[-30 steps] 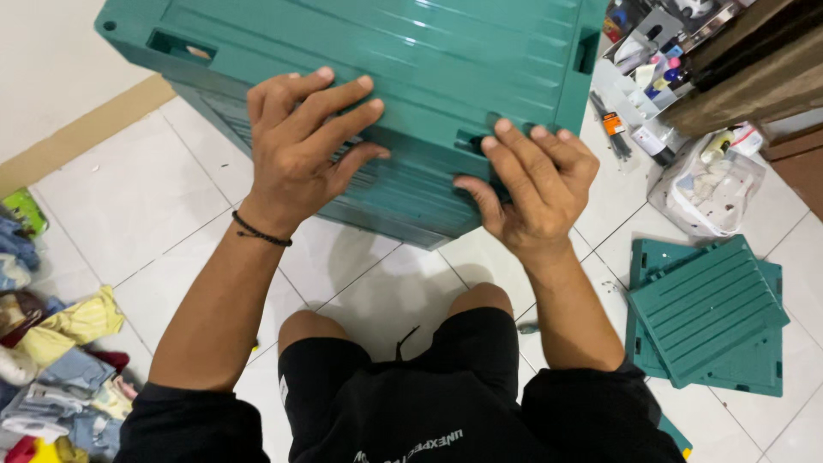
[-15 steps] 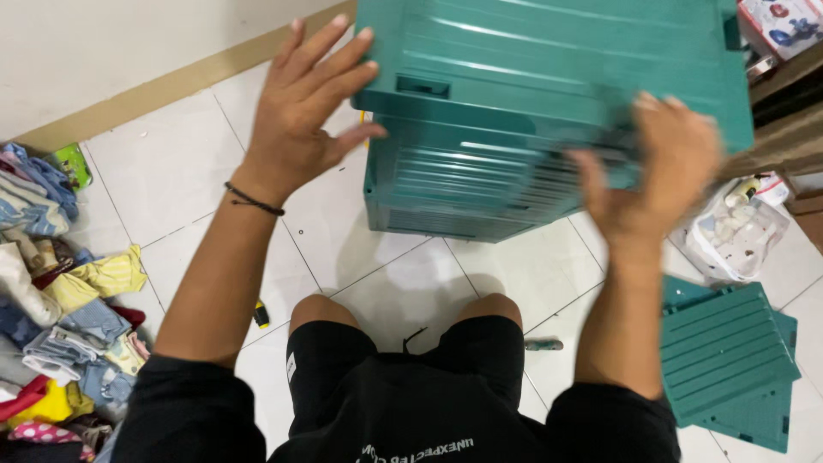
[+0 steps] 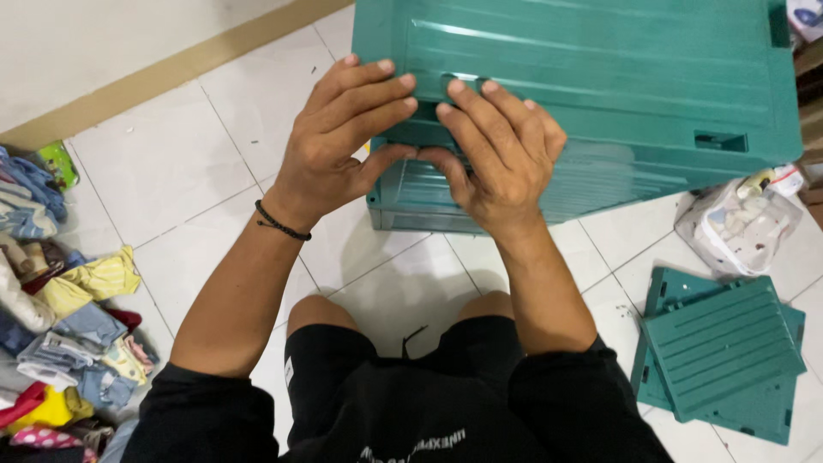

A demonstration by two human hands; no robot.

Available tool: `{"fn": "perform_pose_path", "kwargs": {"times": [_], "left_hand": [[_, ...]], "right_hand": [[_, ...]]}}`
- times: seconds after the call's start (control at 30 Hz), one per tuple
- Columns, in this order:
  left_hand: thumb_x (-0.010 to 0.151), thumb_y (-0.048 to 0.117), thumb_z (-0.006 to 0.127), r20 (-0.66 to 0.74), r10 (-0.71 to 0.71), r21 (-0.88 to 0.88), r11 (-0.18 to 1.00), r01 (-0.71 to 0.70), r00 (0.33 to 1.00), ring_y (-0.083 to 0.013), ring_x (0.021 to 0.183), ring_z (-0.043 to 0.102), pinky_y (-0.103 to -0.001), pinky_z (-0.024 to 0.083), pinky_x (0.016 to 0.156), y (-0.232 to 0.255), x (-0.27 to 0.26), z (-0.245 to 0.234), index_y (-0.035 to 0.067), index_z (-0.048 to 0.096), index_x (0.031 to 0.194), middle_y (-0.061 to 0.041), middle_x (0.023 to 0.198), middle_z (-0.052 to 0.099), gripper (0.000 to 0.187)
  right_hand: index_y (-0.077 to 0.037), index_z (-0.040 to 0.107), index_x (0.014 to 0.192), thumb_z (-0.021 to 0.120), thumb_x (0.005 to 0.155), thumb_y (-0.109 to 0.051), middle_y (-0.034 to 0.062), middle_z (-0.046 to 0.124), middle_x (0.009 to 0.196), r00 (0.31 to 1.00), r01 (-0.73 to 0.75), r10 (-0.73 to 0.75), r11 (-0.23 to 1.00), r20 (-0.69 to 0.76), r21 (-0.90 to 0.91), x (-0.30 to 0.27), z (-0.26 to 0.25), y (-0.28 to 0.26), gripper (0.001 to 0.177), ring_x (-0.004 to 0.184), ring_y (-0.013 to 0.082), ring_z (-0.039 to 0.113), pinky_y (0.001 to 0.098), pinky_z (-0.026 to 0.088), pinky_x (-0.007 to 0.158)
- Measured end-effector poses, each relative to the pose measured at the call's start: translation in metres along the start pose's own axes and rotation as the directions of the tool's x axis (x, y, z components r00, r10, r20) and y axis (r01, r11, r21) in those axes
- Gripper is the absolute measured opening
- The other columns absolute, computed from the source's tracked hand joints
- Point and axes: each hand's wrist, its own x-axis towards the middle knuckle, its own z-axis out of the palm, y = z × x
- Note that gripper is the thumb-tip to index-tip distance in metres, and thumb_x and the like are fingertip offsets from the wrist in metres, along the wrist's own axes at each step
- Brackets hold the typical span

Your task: The person assembles a green plastic storage unit by stacking and interlocking multiple panels. They then remove a pink drawer, wipe it with a yellow cloth, and reinsert it into the unit.

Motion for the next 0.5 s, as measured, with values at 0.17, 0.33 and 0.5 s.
{"fn": "perform_pose_path", "kwargs": {"times": [0.17,0.33,0.5], "left_hand": [[0.087,0.016,0.092,-0.004,-0.007,0.067,0.998,0.008,1.0,-0.0268,0.14,0.055,-0.048,0.042,0.124,0.018,0.009,0.004,0.008,0.069,0.131,-0.006,0.142,0.064,0.051],[0.09,0.02,0.089,-0.007,0.024,0.09,0.996,-0.023,1.0,-0.0257,0.138,0.053,-0.046,0.039,0.122,0.06,0.004,0.037,0.007,0.064,0.132,-0.008,0.142,0.061,0.05],[0.092,0.018,0.086,0.15,0.227,0.006,0.973,-0.231,0.962,-0.0248,0.143,0.05,-0.045,0.036,0.127,0.081,0.009,0.059,0.007,0.055,0.146,-0.009,0.151,0.057,0.064]], "right_hand": [[-0.015,0.078,0.116,0.082,0.094,-0.041,0.0,0.073,0.129,0.998,0.045,-0.044,0.998,-0.045,0.037,-0.002,-0.004,0.013,0.034,0.122,0.0211,0.063,0.0382,0.036,0.104],[-0.012,0.077,0.105,0.079,0.094,-0.031,0.0041,0.077,0.118,0.998,-0.012,0.026,0.966,-0.051,0.26,-0.027,-0.039,0.043,0.022,0.113,0.0244,0.068,0.0386,0.036,0.102],[-0.009,0.074,0.087,0.066,0.101,-0.038,0.0059,0.078,0.108,0.988,-0.101,0.142,0.883,-0.056,0.459,-0.05,-0.084,0.096,0.033,0.109,0.0256,0.07,0.0389,0.043,0.104]]}}
